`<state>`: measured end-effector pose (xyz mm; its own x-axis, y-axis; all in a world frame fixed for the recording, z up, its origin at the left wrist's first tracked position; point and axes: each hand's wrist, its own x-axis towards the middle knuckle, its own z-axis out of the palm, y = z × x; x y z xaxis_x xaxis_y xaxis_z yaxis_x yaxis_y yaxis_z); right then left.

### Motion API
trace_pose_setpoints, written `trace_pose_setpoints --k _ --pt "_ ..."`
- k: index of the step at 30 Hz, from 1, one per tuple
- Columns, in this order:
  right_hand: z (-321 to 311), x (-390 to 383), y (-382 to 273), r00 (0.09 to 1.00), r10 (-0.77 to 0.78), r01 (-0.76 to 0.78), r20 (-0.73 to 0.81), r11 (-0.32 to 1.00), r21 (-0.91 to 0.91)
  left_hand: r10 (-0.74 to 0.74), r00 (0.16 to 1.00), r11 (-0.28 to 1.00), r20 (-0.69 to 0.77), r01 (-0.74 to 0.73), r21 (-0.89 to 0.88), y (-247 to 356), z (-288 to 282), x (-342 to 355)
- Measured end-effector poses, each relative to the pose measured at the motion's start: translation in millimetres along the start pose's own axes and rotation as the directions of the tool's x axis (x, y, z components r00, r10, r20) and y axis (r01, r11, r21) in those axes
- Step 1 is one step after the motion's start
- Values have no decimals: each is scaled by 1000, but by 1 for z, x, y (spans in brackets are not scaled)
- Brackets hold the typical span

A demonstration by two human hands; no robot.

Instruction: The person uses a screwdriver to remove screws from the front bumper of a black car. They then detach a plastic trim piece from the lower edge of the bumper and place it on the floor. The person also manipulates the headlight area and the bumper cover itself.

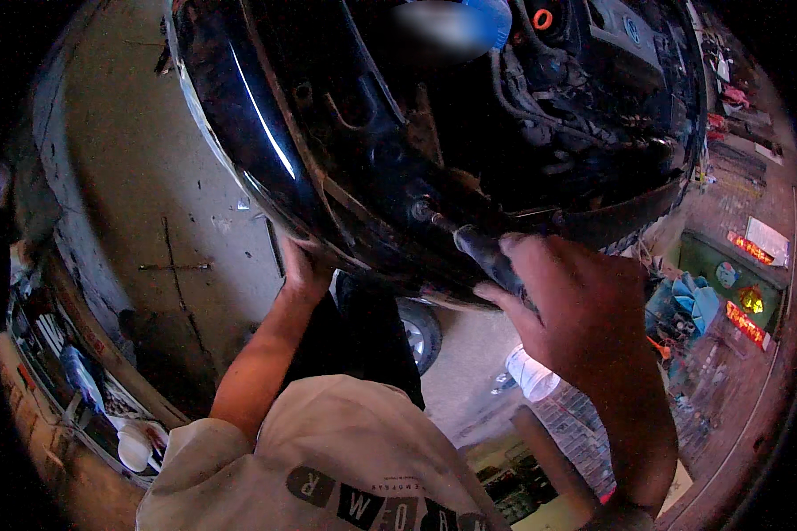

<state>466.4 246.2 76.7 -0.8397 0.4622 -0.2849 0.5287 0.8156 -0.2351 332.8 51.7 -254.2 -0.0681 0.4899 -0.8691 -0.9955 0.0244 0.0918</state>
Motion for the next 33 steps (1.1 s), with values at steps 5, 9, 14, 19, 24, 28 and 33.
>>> trace_pose_setpoints --k 5,9,14,19,24,28,33 --pt "-2 3 -5 999 43 -42 -27 998 47 64 998 990 -24 -60 131 -11 -18 3" --pt "5 3 -4 994 66 -51 -91 986 159 17 994 989 -113 0 147 -9 -19 -10" --pt "-2 -3 -10 992 52 -39 -118 994 105 23 1000 974 -10 -20 225 -5 -27 -12" --pt "-4 -4 -5 973 151 -114 -173 972 207 15 1000 959 13 -18 282 8 -13 -19" --pt "-5 7 1 929 323 -264 -179 919 292 22 1000 972 14 -25 233 12 -15 -17" --pt "6 -2 20 728 670 -479 -144 647 593 23 999 961 31 -31 276 16 -13 -25" --pt "32 -35 65 588 692 -247 420 -341 907 104 992 920 76 -125 371 18 -3 -47"
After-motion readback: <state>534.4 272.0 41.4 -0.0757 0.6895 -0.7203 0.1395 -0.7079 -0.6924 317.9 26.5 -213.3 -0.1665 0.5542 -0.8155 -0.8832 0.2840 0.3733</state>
